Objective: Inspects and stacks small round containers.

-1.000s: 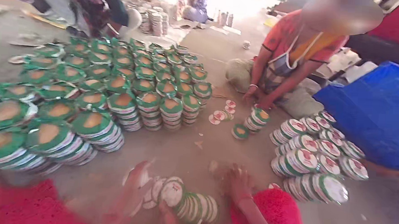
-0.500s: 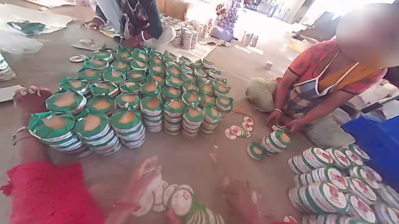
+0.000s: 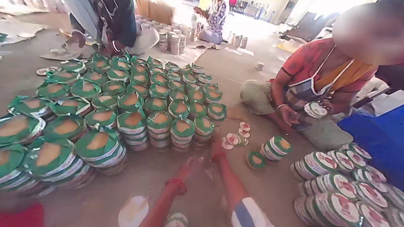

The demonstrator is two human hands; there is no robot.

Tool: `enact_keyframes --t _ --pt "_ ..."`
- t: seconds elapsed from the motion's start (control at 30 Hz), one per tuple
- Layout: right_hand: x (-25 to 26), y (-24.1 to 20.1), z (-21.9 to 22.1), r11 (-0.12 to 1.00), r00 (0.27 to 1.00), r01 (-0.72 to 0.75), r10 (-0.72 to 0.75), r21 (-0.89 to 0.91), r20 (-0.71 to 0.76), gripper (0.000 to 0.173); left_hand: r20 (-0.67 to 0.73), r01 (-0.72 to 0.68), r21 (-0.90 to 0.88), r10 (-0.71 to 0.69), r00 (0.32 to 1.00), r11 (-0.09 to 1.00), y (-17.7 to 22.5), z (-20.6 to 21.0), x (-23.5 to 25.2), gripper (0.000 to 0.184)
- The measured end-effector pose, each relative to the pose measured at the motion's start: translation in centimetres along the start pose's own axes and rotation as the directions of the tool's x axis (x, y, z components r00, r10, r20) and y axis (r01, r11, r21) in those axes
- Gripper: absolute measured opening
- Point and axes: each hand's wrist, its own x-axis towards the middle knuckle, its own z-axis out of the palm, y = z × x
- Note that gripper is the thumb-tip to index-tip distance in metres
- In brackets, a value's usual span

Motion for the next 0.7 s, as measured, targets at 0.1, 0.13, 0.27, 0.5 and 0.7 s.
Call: enact_keyframes --t 0.1,0.13,0.27,0.5,0.7 --pt "1.1 1.2 0.2 0.999 0.999 0.036 -0.036 0.008 0.036 0.058 -0.12 -0.037 -0.111 0.023 0.993 0.993 0.1 0.7 3.3 0.065" --pt "0.8 1.3 0.3 0.999 0.999 0.047 -0.047 -0.011 0.027 0.057 -0.142 -0.022 -0.144 0.001 0.99 0.989 0.0 0.8 4.2 0.067" --pt "-3.8 1.7 -1.5 0.993 0.999 0.032 -0.029 -0.116 0.027 0.053 -0.223 0.001 -0.248 -0.058 0.973 0.969 -0.3 1.8 6.2 0.06" --pt "-4.2 -1.0 -3.0 0.997 0.996 0.02 -0.013 -0.079 0.087 0.06 -0.309 0.009 -0.31 -0.11 0.945 0.951 -0.1 2.7 5.1 0.064" --pt "-2.6 -2.0 -0.7 1.0 0.98 0.011 -0.006 -0.028 0.197 0.07 -0.3 -0.046 -0.245 -0.031 0.953 0.968 2.4 3.2 5.2 0.068"
